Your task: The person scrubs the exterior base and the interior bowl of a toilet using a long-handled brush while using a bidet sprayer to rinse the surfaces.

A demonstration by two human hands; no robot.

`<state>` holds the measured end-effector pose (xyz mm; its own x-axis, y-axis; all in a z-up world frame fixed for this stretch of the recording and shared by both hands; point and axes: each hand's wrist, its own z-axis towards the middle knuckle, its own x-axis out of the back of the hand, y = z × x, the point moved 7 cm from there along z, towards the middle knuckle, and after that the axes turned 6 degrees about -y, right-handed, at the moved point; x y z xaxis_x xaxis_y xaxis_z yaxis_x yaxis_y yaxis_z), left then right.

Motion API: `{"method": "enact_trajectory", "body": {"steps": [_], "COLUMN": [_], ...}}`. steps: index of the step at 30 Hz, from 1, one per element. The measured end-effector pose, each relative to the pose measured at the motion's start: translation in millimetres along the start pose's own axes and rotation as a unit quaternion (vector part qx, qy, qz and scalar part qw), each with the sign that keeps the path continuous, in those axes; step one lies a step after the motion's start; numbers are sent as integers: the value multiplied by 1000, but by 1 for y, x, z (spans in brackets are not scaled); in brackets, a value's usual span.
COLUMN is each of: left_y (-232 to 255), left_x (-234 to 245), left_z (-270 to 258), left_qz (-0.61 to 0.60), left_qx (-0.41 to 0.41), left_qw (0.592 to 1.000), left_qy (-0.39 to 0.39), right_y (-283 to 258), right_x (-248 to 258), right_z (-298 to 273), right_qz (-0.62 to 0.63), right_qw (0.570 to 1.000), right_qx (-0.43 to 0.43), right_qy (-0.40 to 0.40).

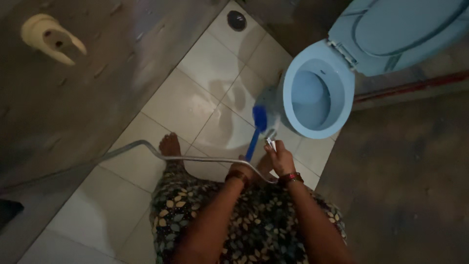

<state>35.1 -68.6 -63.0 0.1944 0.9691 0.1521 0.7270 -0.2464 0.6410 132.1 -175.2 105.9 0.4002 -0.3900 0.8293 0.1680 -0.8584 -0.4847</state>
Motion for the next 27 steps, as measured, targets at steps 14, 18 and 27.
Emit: {"method": "enact_trajectory", "body": {"steps": [14,18,27], "left_y": [18,17,36], "left_x": [-28,-13,14], "left_z": [36,22,-15], "left_qz": [-264,-89,-3], "left_qx": [-61,-80,-98], "left_qw": [961,992,995], "left_qy": [-60,-28,28], "right_y": [-33,-27,-17], "right_x": [19,15,3], "right_z": [-1,-1,1], "right_qz": [22,-18,-13], "right_qw": [998,999,999], "right_qx": [67,38,33], "right_qy": [5,22,17]}}
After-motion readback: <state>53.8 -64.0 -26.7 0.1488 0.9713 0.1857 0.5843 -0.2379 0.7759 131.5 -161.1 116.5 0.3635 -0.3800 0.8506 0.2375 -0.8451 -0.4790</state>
